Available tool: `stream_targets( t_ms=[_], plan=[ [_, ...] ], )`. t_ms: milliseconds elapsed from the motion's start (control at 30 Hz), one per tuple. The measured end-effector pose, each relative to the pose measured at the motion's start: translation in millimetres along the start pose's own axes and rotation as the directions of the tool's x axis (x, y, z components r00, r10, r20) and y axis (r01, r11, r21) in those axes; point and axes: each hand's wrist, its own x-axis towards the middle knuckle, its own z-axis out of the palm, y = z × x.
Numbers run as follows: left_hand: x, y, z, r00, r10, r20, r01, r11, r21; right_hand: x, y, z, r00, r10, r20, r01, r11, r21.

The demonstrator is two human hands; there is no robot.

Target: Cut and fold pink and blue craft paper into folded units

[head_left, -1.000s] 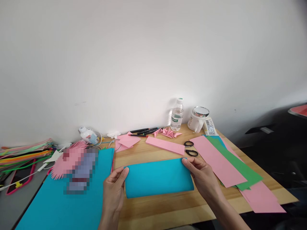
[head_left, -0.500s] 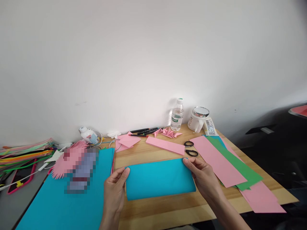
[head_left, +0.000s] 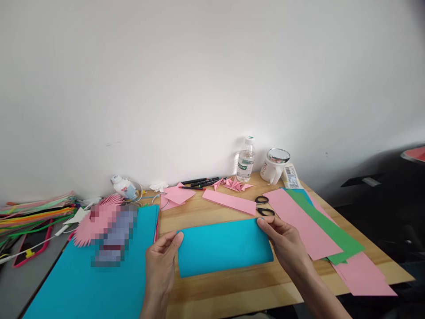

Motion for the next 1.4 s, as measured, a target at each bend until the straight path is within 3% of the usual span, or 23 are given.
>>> stream_targets(
  t_ms=[433,533,667,733,800,967,1067,1167,1300,1400],
  plan=[
    [-2.4,3.5,4.1,1.0,0.024,-0.016,-0.023,0.997,0.067,0.8,9.0,-0.7,0.998,0.02,-0.057,-0.021,1.0,-0.023],
    [3.1,-6.7,1.6,0.999,0.048,-0.001,-0.048,0.986,0.159,6.6,22.6,-3.0,0.998,0.007,-0.068,-0.013,0.996,-0.085],
    [16.8,-36.1,-5.1,0.993,0.047,0.106,-0.083,0.928,0.363,19.1,51.0,-7.3,1.0,0.011,-0.026,-0.019,0.952,-0.305],
    [23.5,-50.7,-8.2,0.984,0.08,0.158,-0.149,0.856,0.496,23.7,63.0,-8.4,0.999,-0.053,-0.012,0.041,0.882,-0.469],
    [28.6,-61.2,-10.3,0.961,0.208,0.185,-0.278,0.73,0.624,25.6,70.7,-7.8,0.992,-0.123,0.001,0.098,0.789,-0.607],
    [32.5,-70.6,-12.4,0.914,0.338,0.224,-0.39,0.583,0.713,24.8,77.7,-2.9,0.969,-0.237,0.068,0.174,0.46,-0.871],
    [31.4,-71.7,-13.8,0.887,0.379,0.265,-0.438,0.503,0.745,26.1,79.8,-2.4,0.953,-0.271,0.134,0.213,0.291,-0.933],
    [31.1,-70.6,-14.7,0.858,0.387,0.337,-0.487,0.407,0.773,30.2,79.3,-4.1,0.955,-0.238,0.176,0.231,0.228,-0.946],
    [32.4,-62.7,-11.4,0.783,0.393,0.482,-0.59,0.225,0.775,37.4,69.0,-5.3,0.936,-0.144,0.32,0.344,0.188,-0.92],
    [33.2,-53.0,-5.5,0.686,0.207,0.697,-0.726,0.254,0.639,43.6,54.2,-4.5,0.899,-0.001,0.438,0.435,0.113,-0.893]
  ],
)
